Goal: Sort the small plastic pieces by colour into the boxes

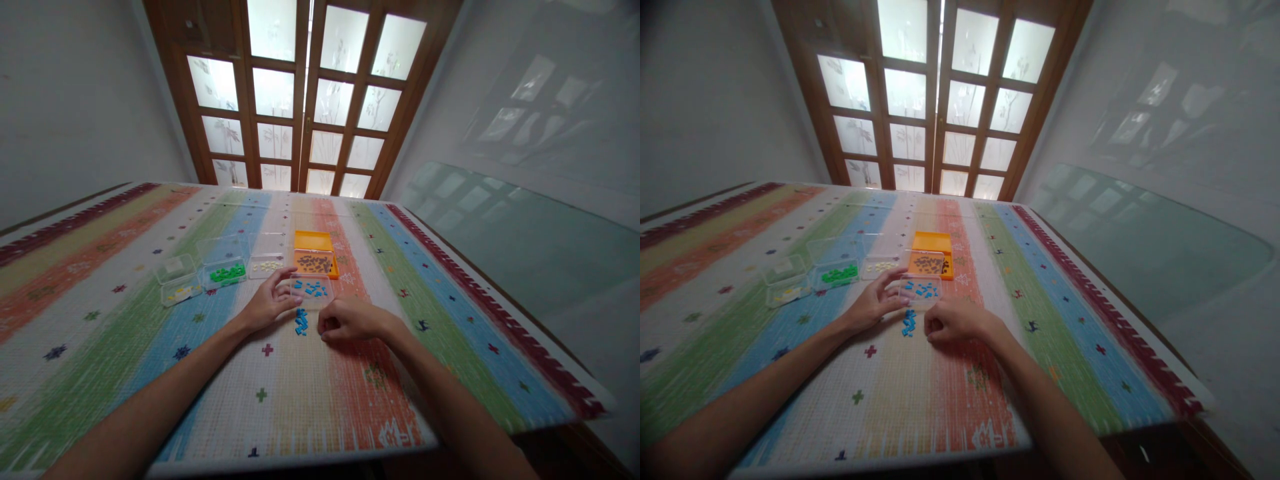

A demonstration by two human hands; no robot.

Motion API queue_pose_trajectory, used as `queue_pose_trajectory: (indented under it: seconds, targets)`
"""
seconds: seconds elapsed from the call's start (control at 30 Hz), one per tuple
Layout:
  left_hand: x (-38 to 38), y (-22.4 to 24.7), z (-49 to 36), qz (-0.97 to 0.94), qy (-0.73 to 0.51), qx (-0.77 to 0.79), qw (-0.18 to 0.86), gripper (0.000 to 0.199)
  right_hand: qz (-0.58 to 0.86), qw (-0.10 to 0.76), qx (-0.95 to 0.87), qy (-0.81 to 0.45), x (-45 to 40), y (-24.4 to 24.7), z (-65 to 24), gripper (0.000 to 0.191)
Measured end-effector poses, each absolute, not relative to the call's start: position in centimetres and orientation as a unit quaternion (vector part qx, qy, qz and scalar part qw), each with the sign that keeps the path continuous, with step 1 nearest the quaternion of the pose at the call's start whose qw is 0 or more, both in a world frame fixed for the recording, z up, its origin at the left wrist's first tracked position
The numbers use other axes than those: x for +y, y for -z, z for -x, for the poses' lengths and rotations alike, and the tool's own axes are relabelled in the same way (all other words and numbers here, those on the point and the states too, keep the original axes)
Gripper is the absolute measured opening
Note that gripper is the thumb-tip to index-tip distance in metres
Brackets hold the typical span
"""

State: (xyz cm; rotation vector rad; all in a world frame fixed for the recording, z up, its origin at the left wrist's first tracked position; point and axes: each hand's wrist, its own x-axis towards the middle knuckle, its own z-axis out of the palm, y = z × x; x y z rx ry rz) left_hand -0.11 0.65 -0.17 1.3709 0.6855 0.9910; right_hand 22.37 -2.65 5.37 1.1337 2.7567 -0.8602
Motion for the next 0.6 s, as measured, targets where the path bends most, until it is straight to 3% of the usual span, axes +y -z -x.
queue_pose_trajectory:
  seconds: [0.6]
  targets:
    - [0.8, 0.3, 0.0, -0.595, -0.427, 0.297, 0.613, 0.065, -0.414, 0.041, 0.886, 0.204, -2.4, -5.5, -23.6, 0.012]
